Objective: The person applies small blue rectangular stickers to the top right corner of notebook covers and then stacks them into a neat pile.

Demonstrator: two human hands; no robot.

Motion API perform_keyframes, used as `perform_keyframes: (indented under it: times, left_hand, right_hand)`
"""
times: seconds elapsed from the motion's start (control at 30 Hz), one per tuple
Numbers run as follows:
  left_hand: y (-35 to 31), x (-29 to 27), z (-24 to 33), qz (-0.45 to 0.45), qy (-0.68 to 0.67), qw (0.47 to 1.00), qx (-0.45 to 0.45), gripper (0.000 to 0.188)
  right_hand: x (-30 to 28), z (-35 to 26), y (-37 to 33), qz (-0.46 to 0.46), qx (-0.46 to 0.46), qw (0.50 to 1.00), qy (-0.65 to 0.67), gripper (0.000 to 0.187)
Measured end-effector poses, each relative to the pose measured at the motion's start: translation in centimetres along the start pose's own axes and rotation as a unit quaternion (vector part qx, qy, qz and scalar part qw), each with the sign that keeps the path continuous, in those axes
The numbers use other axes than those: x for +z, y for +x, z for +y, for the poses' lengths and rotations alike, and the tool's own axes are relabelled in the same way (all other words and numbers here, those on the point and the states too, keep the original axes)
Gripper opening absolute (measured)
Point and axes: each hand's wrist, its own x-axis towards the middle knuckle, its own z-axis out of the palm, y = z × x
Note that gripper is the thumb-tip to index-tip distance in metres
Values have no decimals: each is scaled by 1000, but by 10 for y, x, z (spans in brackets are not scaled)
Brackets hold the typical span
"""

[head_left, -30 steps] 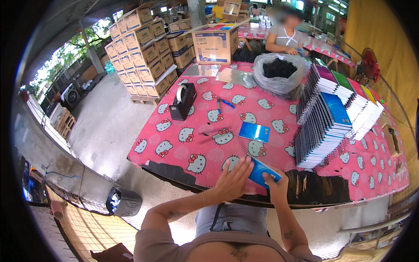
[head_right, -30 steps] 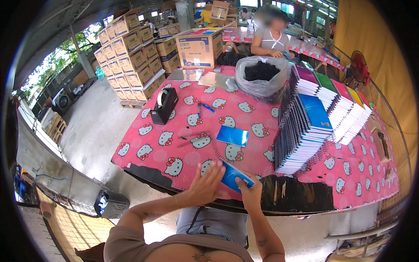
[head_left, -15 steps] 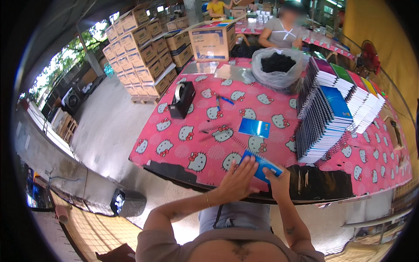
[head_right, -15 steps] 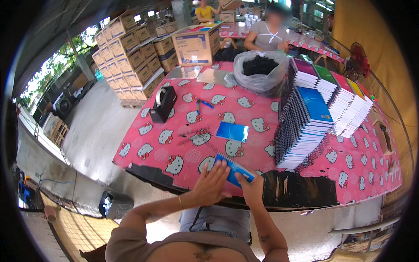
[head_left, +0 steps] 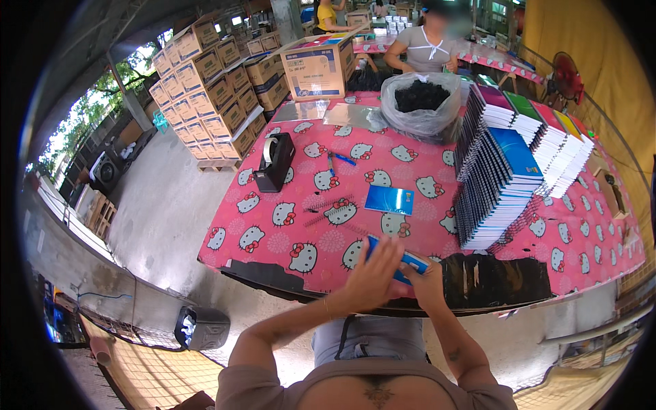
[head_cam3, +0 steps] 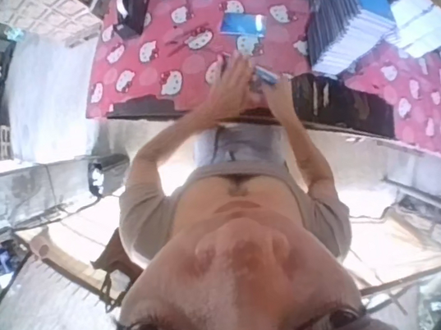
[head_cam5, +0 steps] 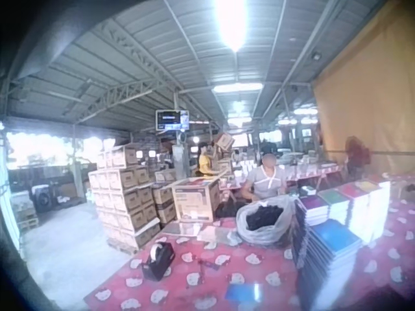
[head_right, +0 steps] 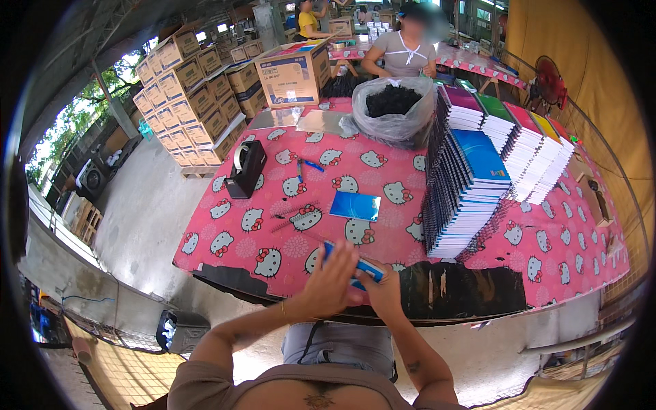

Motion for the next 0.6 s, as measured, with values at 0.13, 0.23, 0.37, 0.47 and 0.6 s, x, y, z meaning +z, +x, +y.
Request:
perform_keyframes:
  times: [0.13,0.23,0.37,0.47,0.6]
  left_hand:
    - [5,-6,3,23,-26,999,30,82]
    - [11,-6,-2,-45,-23,999,21,83]
    - [-21,19,9,-27,-53,998,38,72]
    - [15,7,-23,-26,11,998,56,62]
    - [30,-8,-22,-149,-70,986,32,59]
  right_hand:
    - [-2,2,-4,-13,-51,998,-31,26]
    - [-7,22,5,-23,17,997,-71,24]
    - [-17,31,5,-36,-51,994,-92,26]
    - [-12,29,1,-88,-41,992,-81,17]
    - [-20,29,2,-107,-29,988,-106,14]
